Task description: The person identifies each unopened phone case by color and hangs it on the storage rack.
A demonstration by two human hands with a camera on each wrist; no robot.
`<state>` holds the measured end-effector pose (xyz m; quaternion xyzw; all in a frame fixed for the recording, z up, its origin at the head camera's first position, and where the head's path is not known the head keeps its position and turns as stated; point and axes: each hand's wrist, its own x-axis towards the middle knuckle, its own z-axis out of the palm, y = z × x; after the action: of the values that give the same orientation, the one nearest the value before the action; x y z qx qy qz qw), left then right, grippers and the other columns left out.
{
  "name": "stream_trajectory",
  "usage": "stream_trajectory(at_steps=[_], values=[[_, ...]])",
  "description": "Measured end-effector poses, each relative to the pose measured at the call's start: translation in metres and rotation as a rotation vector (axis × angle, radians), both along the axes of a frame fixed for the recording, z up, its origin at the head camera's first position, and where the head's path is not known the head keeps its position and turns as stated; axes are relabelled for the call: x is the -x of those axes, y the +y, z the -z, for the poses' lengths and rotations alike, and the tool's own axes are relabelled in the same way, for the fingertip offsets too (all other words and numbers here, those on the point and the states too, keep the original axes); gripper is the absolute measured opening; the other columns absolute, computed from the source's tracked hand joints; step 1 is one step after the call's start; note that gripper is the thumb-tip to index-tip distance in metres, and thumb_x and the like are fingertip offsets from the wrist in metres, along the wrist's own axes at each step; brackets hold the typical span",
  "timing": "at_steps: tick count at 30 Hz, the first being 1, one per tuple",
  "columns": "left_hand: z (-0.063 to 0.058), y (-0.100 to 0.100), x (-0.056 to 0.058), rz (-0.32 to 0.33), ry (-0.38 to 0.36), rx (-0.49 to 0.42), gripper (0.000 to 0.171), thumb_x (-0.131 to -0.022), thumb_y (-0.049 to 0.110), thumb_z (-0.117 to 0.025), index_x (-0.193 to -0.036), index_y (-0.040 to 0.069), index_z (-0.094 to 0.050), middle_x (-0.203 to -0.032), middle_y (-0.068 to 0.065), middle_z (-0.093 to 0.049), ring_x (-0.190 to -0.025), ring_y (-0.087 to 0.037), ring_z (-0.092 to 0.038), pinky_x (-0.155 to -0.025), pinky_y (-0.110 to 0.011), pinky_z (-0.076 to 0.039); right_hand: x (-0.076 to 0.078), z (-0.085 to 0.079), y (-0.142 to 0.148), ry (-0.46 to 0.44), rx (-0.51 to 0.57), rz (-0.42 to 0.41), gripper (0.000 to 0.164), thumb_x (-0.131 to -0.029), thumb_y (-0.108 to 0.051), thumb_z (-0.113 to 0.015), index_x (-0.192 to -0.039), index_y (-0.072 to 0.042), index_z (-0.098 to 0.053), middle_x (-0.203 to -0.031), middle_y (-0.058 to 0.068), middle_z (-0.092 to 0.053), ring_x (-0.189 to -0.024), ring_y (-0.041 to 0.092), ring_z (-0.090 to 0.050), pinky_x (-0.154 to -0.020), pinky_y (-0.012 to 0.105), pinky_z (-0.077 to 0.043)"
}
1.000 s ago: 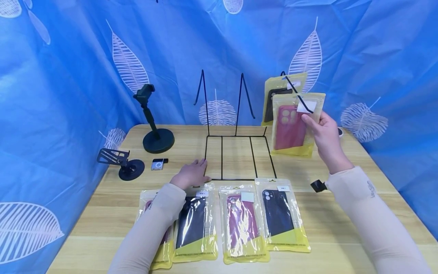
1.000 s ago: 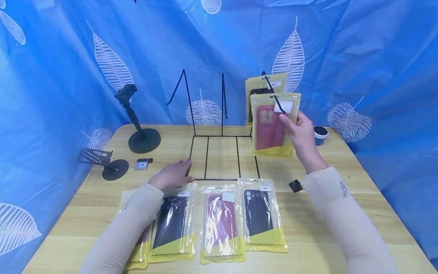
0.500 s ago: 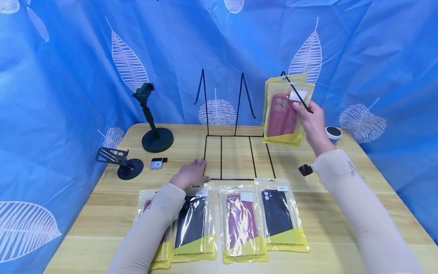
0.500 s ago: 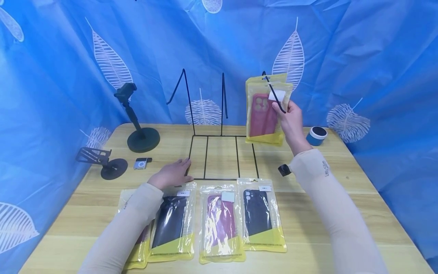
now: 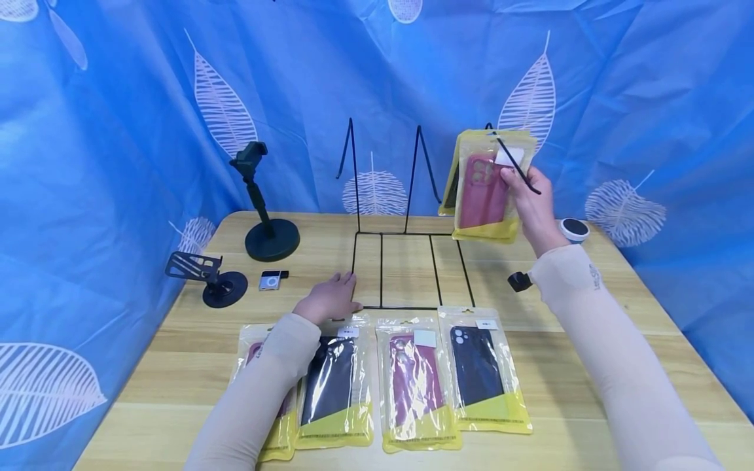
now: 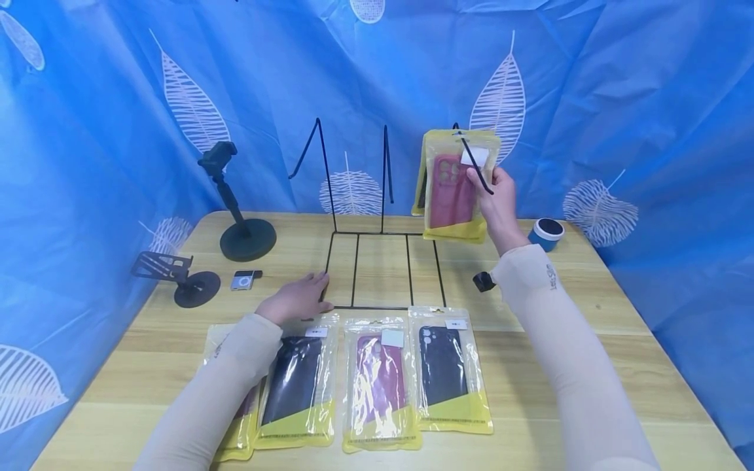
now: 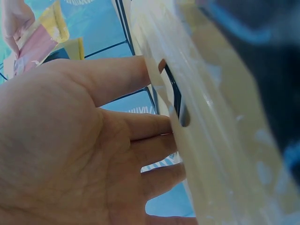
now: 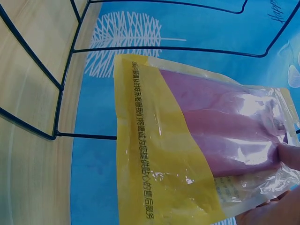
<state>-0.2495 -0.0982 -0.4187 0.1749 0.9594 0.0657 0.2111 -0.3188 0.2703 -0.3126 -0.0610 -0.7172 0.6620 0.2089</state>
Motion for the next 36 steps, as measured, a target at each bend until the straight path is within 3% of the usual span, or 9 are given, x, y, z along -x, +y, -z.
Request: stream_trajectory(at_steps=[5,13,17,20,25,28,31,34,36], values=[[0.001,0.0,0.0,-0.008,-0.001,-0.012,0.076,-0.102,0.041,-0.054,-0.158,0.003,-0.019,-0.166,-0.012,-0.015,-0.153,-0.036,-0.017,-0.12,-0.052,-0.029,0.004,-0.001,0.001,0.001,0.01,-0.001,0.021,-0.088,-0.033,-0.076,-0.094,-0.018,-0.062,-0.071,-0.011,-0.052,-0.066,0.006,-0.044,-0.058,0.019,-0.037],[0.004,0.0,0.001,-0.002,-0.011,-0.018,0.076,-0.102,0.042,-0.053,-0.158,0.005,-0.018,-0.167,-0.011,-0.013,-0.153,-0.035,-0.016,-0.12,-0.052,-0.029,0.006,0.003,0.005,-0.096,-0.108,-0.004,0.032,-0.088,-0.05,-0.071,-0.104,-0.024,-0.062,-0.086,-0.012,-0.052,-0.086,0.008,-0.044,-0.075,0.024,-0.035],[0.005,0.0,0.002,-0.003,-0.015,-0.018,0.076,-0.102,0.042,-0.053,-0.159,0.005,-0.018,-0.167,-0.011,-0.013,-0.153,-0.035,-0.016,-0.12,-0.052,-0.029,0.004,0.01,0.012,-0.152,-0.236,0.032,0.044,-0.086,-0.061,-0.066,-0.086,-0.02,-0.052,-0.071,-0.011,-0.039,-0.071,0.01,-0.038,-0.064,0.026,-0.032],[0.004,-0.001,0.002,-0.002,-0.013,-0.019,0.077,-0.102,0.043,-0.053,-0.159,0.005,-0.018,-0.167,-0.011,-0.013,-0.153,-0.035,-0.015,-0.12,-0.052,-0.028,0.002,0.016,0.017,-0.168,-0.261,0.055,0.052,-0.086,-0.061,-0.067,-0.079,-0.016,-0.042,-0.065,-0.011,-0.034,-0.063,0.01,-0.035,-0.056,0.025,-0.033],[0.003,-0.001,0.001,-0.001,-0.006,-0.024,0.077,-0.102,0.042,-0.053,-0.158,0.004,-0.017,-0.167,-0.012,-0.014,-0.153,-0.036,-0.015,-0.12,-0.052,-0.027,-0.003,0.026,0.026,-0.184,-0.17,0.014,0.033,-0.09,-0.05,-0.068,-0.097,-0.02,-0.056,-0.085,-0.016,-0.056,-0.086,0.005,-0.055,-0.07,0.016,-0.049],[0.002,-0.001,0.001,0.0,-0.004,-0.026,0.077,-0.102,0.042,-0.053,-0.158,0.003,-0.017,-0.167,-0.013,-0.014,-0.153,-0.036,-0.015,-0.12,-0.053,-0.027,-0.011,0.035,0.03,-0.231,-0.237,0.0,0.048,-0.093,-0.049,-0.064,-0.125,-0.013,-0.057,-0.114,-0.004,-0.064,-0.112,0.013,-0.057,-0.091,0.023,-0.05],[0.002,0.0,0.0,0.0,-0.005,-0.025,0.077,-0.102,0.041,-0.053,-0.158,0.003,-0.017,-0.167,-0.013,-0.014,-0.153,-0.036,-0.015,-0.12,-0.053,-0.027,-0.026,0.046,0.033,-0.328,-0.416,-0.084,0.075,-0.095,-0.053,-0.059,-0.148,-0.003,-0.038,-0.143,0.015,-0.051,-0.134,0.029,-0.046,-0.11,0.041,-0.042],[0.001,0.0,0.0,0.0,-0.005,-0.022,0.076,-0.102,0.041,-0.052,-0.158,0.003,-0.017,-0.167,-0.013,-0.014,-0.153,-0.036,-0.015,-0.121,-0.053,-0.026,-0.043,0.057,0.034,-0.457,-0.641,-0.297,0.089,-0.096,-0.055,-0.057,-0.155,0.003,-0.022,-0.156,0.029,-0.031,-0.141,0.046,-0.034,-0.114,0.061,-0.032],[0.001,-0.001,0.0,0.001,-0.003,-0.022,0.076,-0.102,0.04,-0.052,-0.158,0.003,-0.017,-0.167,-0.013,-0.014,-0.153,-0.036,-0.015,-0.121,-0.053,-0.026,-0.053,0.066,0.033,-0.512,-0.805,-0.45,0.091,-0.096,-0.055,-0.056,-0.155,0.005,-0.02,-0.155,0.033,-0.03,-0.138,0.052,-0.034,-0.111,0.065,-0.032]])
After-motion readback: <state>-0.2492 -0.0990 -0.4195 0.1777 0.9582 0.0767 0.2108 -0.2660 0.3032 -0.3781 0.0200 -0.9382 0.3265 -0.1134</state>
